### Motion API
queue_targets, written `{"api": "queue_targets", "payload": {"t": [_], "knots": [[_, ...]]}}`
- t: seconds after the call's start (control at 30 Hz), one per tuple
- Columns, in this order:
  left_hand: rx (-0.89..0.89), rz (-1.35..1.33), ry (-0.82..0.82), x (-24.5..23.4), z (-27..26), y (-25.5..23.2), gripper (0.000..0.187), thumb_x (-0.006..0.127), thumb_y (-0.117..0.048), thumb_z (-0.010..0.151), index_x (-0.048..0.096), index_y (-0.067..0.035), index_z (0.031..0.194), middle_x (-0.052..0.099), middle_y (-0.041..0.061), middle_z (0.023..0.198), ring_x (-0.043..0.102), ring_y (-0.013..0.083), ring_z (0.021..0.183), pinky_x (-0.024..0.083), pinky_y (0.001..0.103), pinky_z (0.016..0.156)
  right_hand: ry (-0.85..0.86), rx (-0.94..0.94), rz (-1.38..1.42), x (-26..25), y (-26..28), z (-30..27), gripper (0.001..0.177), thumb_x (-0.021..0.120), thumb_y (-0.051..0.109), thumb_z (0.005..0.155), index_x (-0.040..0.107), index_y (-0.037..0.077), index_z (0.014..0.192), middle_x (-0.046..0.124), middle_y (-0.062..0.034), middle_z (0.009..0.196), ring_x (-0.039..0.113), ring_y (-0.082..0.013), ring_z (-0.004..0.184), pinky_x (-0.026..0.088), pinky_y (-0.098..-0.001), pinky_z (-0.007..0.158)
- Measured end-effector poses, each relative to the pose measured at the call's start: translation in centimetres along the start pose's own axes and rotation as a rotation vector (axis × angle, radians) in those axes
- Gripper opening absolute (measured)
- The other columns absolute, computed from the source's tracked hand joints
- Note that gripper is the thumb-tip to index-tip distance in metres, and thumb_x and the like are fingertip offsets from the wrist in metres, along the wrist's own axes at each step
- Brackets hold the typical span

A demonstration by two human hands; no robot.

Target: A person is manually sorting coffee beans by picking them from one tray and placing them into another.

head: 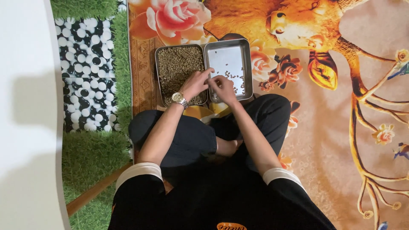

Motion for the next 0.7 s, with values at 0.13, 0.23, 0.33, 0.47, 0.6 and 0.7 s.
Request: {"api": "queue_targets", "payload": {"t": [0.13, 0.23, 0.33, 0.47, 0.6, 0.7], "knots": [[-0.033, 0.014, 0.000, 0.7, 0.2, 1.3, 0.068, 0.064, 0.012, 0.080, 0.044, 0.002, 0.144, 0.070, 0.020, 0.080, 0.070, 0.0464, 0.088, 0.057, 0.053, 0.078, 0.068, -0.056, -0.082, 1.4, 1.4, 1.2, 0.025, 0.063, 0.026, 0.098, 0.068, 0.002, 0.092, 0.071, -0.0171, 0.082, 0.072, -0.0363, 0.081, 0.058, -0.0507, 0.073], [-0.050, 0.109, 0.009, 1.5, 0.4, 3.1, 0.069, 0.063, 0.006, 0.082, 0.045, -0.009, 0.146, 0.072, 0.019, 0.083, 0.071, 0.0445, 0.090, 0.058, 0.056, 0.078, 0.110, -0.080, -0.154, 1.7, 2.0, 1.4, 0.026, 0.067, 0.028, 0.094, 0.066, 0.004, 0.085, 0.068, -0.0159, 0.074, 0.071, -0.0374, 0.078, 0.055, -0.0505, 0.071], [-0.072, 0.115, -0.006, 1.9, 1.1, 4.1, 0.061, 0.067, -0.001, 0.081, 0.051, -0.010, 0.140, 0.074, 0.017, 0.085, 0.073, 0.0425, 0.088, 0.059, 0.052, 0.076, 0.087, -0.078, -0.103, 0.9, 2.1, 1.3, 0.026, 0.061, 0.023, 0.097, 0.064, 0.003, 0.080, 0.066, -0.0139, 0.069, 0.069, -0.0309, 0.072, 0.055, -0.0431, 0.067], [-0.056, 0.204, -0.119, 1.6, 1.6, 4.0, 0.051, 0.076, -0.017, 0.082, 0.061, -0.009, 0.130, 0.066, 0.004, 0.064, 0.067, 0.0216, 0.060, 0.055, 0.034, 0.059, 0.041, -0.101, 0.070, -0.7, 1.2, 1.0, 0.031, 0.071, 0.022, 0.101, 0.062, 0.002, 0.079, 0.064, -0.0121, 0.067, 0.064, -0.0202, 0.066, 0.053, -0.0309, 0.049], [-0.194, 0.216, -0.169, -0.8, 0.4, 3.4, 0.046, 0.074, -0.020, 0.096, 0.058, -0.002, 0.135, 0.068, 0.023, 0.120, 0.070, 0.0363, 0.105, 0.058, 0.047, 0.085, -0.071, -0.134, 0.042, -3.0, -0.9, 0.6, 0.025, 0.074, 0.020, 0.102, 0.065, 0.001, 0.088, 0.065, -0.0131, 0.076, 0.064, -0.0217, 0.071, 0.054, -0.0321, 0.052], [-0.498, 0.346, -0.067, 0.4, -0.4, 8.1, 0.056, 0.067, -0.030, 0.101, 0.047, 0.005, 0.140, 0.059, 0.027, 0.126, 0.066, 0.0417, 0.110, 0.055, 0.054, 0.088, -0.114, -0.153, -0.121, -5.4, -1.1, -0.7, 0.019, 0.080, 0.011, 0.092, 0.067, 0.000, 0.099, 0.064, -0.0167, 0.088, 0.067, -0.0289, 0.077, 0.054, -0.0385, 0.055]]}}
Point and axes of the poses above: each hand's wrist, its own z-axis towards the middle knuckle, its own x-axis out of the palm, y = z × x, the point moved 6 cm from there along z, towards the middle knuckle
